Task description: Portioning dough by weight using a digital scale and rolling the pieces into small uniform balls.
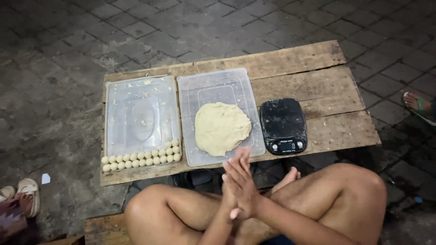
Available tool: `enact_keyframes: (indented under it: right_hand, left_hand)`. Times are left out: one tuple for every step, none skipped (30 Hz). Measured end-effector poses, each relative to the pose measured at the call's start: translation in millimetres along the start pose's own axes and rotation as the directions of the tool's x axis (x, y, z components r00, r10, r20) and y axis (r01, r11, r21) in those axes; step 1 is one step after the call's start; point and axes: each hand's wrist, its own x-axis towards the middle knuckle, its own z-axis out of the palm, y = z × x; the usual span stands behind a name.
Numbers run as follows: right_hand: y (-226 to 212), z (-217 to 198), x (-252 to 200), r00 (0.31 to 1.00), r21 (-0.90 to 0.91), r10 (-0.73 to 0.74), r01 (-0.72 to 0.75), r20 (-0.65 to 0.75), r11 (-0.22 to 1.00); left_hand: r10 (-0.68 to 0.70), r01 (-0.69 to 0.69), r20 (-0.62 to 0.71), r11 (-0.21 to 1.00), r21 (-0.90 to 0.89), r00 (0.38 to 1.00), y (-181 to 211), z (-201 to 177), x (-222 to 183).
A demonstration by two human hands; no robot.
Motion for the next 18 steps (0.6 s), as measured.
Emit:
enact_keyframes:
  right_hand:
    - [2.4, 0.9, -0.9, 1.0, 0.003, -0.003, 0.003, -0.002, 1.0]
    - [2.9, 2.3, -3.9, 0.999, 0.038, 0.043, -0.043, 0.008, 0.998]
    - [3.7, 3.8, -7.2, 0.996, 0.073, 0.088, -0.089, 0.02, 0.993]
    - [-0.2, 4.7, -2.7, 0.995, 0.07, 0.093, -0.094, 0.02, 0.993]
    - [-4.4, 5.7, 2.0, 0.999, -0.013, 0.045, -0.045, -0.014, 0.999]
    - [-5.3, 5.0, 8.1, 0.999, -0.102, -0.013, 0.009, -0.041, 0.995]
    - [-15.6, 3.9, -1.3, 0.999, -0.109, -0.015, 0.011, -0.039, 0.994]
    - [-28.0, 4.8, -11.1, 0.994, -0.01, -0.08, 0.081, 0.077, 0.997]
    - [-40.2, 5.9, -20.7, 0.97, 0.097, -0.154, 0.138, 0.186, 0.986]
    - [-38.8, 6.2, -20.3, 0.97, 0.106, -0.156, 0.138, 0.186, 0.985]
    - [-37.0, 6.5, -20.1, 0.984, 0.064, -0.096, 0.087, 0.153, 0.994]
    - [-35.7, 7.2, -21.0, 0.993, 0.022, -0.032, 0.03, 0.114, 0.999]
    - [-21.9, 4.7, -15.6, 0.993, 0.028, -0.029, 0.026, 0.111, 0.999]
    - [-7.2, -0.4, -10.6, 0.997, -0.042, 0.066, -0.064, 0.051, 0.997]
    - [7.4, -5.7, -5.7, 0.988, -0.106, 0.156, -0.157, -0.015, 0.982]
    - [9.0, -7.6, -8.8, 0.986, -0.116, 0.164, -0.165, -0.016, 0.979]
    - [10.5, -9.4, -11.9, 0.985, -0.132, 0.17, -0.17, -0.014, 0.977]
    - [13.2, -10.4, -13.8, 0.985, -0.145, 0.172, -0.172, -0.012, 0.974]
  left_hand:
    - [0.003, -0.003, 0.003, 1.0, 0.003, 1.0, 11.2, -27.6, -6.8]
    - [-0.626, 0.673, -0.318, 0.737, 0.055, 0.712, 24.9, -55.3, -15.4]
    - [-0.82, 0.985, -0.572, 0.113, -0.13, 0.019, 38.7, -83.0, -24.0]
    - [-0.821, 0.985, -0.571, 0.108, -0.132, 0.013, 51.2, -62.0, 6.1]
    - [-0.936, 0.917, -0.335, 0.222, -0.333, 0.105, 63.7, -41.2, 36.5]
    - [-0.962, 0.797, -0.095, 0.266, -0.542, 0.256, 72.4, -19.8, 67.5]
    - [-0.962, 0.796, -0.088, 0.262, -0.546, 0.257, 60.0, -27.6, 55.9]
    - [-0.898, 0.831, -0.031, 0.418, -0.366, 0.438, 50.2, -36.2, 44.4]
    - [-0.805, 0.8, 0.063, 0.572, -0.183, 0.59, 40.4, -44.9, 33.0]
    - [-0.805, 0.799, 0.056, 0.575, -0.179, 0.591, 3.9, -57.0, -6.5]
    - [-0.487, 0.445, -0.032, 0.821, -0.356, 0.873, -28.6, -66.8, -47.7]
    - [-0.101, 0.003, -0.185, 0.884, -0.467, 0.977, -57.2, -74.4, -90.6]
    - [-0.104, 0.007, -0.184, 0.887, -0.462, 0.978, -24.3, -61.8, -44.8]
    - [-0.675, 0.584, -0.162, 0.715, -0.383, 0.72, 12.7, -46.1, 0.4]
    - [-0.964, 0.926, -0.207, 0.224, -0.303, 0.166, 58.5, -30.8, 44.3]
    - [-0.968, 0.928, -0.199, 0.213, -0.307, 0.156, 55.3, -28.8, 53.0]
    - [-0.935, 0.863, -0.134, 0.354, -0.361, 0.328, 51.8, -27.0, 61.9]
    - [-0.866, 0.77, -0.08, 0.479, -0.423, 0.494, 47.5, -25.8, 71.9]
